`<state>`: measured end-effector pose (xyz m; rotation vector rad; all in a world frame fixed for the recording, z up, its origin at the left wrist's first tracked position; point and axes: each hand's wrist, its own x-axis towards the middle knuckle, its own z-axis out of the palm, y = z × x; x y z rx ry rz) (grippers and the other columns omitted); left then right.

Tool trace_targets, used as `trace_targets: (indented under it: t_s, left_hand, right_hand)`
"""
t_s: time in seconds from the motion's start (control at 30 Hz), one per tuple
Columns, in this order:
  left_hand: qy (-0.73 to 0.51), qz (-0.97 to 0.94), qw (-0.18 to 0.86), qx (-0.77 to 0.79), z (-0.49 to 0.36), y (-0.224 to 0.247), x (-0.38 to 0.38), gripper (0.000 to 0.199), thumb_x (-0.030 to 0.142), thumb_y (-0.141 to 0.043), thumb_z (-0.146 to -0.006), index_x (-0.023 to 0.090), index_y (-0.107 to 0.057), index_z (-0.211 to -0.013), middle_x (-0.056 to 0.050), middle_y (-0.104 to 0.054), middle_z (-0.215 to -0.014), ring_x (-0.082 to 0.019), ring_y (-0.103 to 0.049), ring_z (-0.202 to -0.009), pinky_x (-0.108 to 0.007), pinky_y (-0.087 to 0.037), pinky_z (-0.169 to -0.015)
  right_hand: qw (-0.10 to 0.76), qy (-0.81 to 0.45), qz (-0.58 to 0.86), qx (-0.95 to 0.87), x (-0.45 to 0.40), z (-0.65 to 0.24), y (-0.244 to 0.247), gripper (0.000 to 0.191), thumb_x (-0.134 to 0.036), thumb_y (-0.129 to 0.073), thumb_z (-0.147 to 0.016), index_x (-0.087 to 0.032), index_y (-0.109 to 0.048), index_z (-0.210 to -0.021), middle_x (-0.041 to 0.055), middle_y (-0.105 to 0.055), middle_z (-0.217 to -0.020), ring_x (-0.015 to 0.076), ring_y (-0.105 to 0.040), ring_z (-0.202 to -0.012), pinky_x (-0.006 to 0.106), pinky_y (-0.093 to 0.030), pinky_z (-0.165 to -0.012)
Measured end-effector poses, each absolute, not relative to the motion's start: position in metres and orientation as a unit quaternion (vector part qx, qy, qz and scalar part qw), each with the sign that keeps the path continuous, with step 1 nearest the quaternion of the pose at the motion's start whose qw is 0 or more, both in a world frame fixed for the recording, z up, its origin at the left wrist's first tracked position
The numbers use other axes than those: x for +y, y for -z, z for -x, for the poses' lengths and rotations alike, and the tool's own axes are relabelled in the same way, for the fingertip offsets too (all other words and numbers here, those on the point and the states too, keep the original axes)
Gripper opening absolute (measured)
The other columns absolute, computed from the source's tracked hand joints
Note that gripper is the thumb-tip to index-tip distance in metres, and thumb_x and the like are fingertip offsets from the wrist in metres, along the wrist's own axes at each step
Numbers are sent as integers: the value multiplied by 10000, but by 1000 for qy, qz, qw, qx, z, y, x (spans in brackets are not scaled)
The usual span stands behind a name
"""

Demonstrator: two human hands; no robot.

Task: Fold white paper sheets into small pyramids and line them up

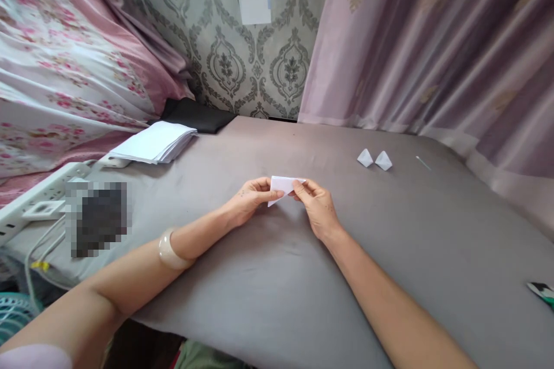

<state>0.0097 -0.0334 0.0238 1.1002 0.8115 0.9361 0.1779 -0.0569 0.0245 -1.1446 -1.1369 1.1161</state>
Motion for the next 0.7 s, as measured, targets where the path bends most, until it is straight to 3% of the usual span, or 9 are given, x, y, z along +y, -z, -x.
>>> trace_targets:
  t_s: [0.17, 0.27, 0.5, 0.7]
  left_hand:
    - [-403, -491, 683, 360, -7, -30, -35, 343, 298, -841, -576, 138, -666, -824, -35, -677, -817, -136, -589, -763, -278, -398, -747]
    - [-391, -509, 664, 384, -5, -32, -34, 290, 348, -819, -612, 136, -685, -756, -17, -652, -726, -108, -541, -686, -252, -373, -684]
    - [-432, -393, 702, 407, -7, -27, -28, 304, 312, -875, -515, 123, -700, -676, -3, -584, -635, -66, -451, -584, -229, -322, -557]
    - [-457, -341, 700, 429, -7, -20, -21, 335, 302, -897, -474, 121, -715, -689, -23, -607, -662, -67, -465, -581, -219, -332, -524]
  right_hand:
    - [531, -437, 509, -518, -58, -184, -29, 308, -480, -712, -707, -177, -704, -763, 18, -661, -726, 150, -574, -712, 329, -464, -758]
    - [519, -401, 512, -554, -58, -186, -31, 305, -486, -702, -721, -183, -697, -759, 14, -652, -714, 163, -580, -713, 325, -470, -734]
    - [564, -268, 547, -558, -61, -179, -24, 338, -475, -545, -864, -182, -674, -973, 66, -695, -844, 186, -644, -780, 336, -513, -739]
    - [521, -131, 517, -667, -66, -173, -16, 293, -336, -476, -919, -197, -691, -1061, 93, -666, -990, 185, -628, -888, 302, -520, -719]
